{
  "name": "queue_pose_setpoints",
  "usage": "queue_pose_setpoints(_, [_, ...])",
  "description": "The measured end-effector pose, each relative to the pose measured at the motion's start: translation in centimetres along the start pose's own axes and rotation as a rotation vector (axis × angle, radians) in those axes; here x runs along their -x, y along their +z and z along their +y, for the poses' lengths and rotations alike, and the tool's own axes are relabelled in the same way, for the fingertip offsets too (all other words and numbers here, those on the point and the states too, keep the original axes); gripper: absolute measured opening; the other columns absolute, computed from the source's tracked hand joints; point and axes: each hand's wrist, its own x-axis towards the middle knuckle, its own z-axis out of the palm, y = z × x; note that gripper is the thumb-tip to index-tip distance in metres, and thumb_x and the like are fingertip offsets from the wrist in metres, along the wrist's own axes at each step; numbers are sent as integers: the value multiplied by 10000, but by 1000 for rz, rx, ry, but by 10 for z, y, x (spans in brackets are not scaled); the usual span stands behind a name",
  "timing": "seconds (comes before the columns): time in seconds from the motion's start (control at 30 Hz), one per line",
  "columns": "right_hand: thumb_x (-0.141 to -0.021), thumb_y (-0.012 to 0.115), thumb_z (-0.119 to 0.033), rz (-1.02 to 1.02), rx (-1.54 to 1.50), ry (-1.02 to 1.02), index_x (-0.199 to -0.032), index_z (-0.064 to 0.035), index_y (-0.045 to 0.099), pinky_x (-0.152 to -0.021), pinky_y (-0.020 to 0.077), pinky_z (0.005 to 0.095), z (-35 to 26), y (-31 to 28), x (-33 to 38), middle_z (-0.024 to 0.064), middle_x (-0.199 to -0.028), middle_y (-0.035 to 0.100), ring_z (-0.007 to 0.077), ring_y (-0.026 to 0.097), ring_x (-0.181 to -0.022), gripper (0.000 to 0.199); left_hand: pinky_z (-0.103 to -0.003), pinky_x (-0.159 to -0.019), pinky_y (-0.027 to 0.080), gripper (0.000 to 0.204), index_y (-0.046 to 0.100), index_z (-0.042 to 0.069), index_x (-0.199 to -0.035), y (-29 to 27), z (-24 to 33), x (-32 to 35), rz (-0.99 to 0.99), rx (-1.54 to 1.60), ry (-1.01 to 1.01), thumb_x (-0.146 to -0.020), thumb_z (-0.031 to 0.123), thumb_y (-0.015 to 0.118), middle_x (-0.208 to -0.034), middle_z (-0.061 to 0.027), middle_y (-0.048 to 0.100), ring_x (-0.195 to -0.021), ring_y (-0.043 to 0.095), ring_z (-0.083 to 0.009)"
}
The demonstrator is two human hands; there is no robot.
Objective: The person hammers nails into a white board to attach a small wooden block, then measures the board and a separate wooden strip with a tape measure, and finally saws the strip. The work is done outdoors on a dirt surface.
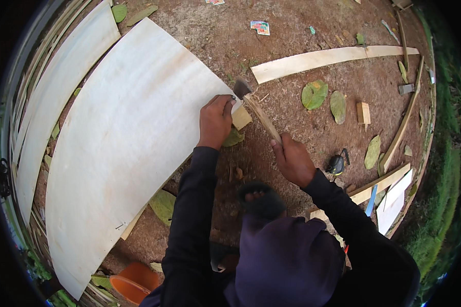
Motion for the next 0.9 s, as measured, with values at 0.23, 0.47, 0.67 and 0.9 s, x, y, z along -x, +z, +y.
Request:
queue_pose_setpoints(0.23, [-1085, 509, -285, -43, 39, 63, -1015, 36, 501, -632, 487, 600, 13, 16, -3, 329, -742, 631, 534, 640, -711, 328, -451, -680, 550, 111, 626, 23, -1052, -18, 11, 6, -54, -258, -72, -960, 85, 627, -979, -155, 673, -806, 690, -375])
queue_pose_setpoints(0.47, [-1084, 517, -295, -6, 16, -11, -1024, 37, 505, -654, 485, 588, 9, -1, -1, 325, -750, 623, 535, 636, -730, 338, -429, -613, 558, 124, 495, 84, -965, -19, 0, 26, 12, -798, -63, -892, 82, 595, -949, -88, 572, -792, 684, -275])
queue_pose_setpoints(0.67, [-1075, 543, -275, 193, -59, -183, -1035, 33, 489, -639, 478, 581, -57, -42, 3, 309, -770, 623, 530, 631, -719, 315, -417, -614, 562, 121, 508, 83, -957, -23, -4, 28, 0, -820, -50, -879, 78, 600, -945, -85, 578, -786, 685, -270])
queue_pose_setpoints(0.9, [-1073, 537, -242, -48, 141, -45, -1046, 24, 484, -613, 486, 563, -16, -29, -9, 291, -757, 627, 502, 644, -696, 272, -405, -606, 563, 118, 519, 88, -949, -20, -8, 27, 25, -801, -2, -876, 86, 612, -929, -74, 581, -772, 686, -255])
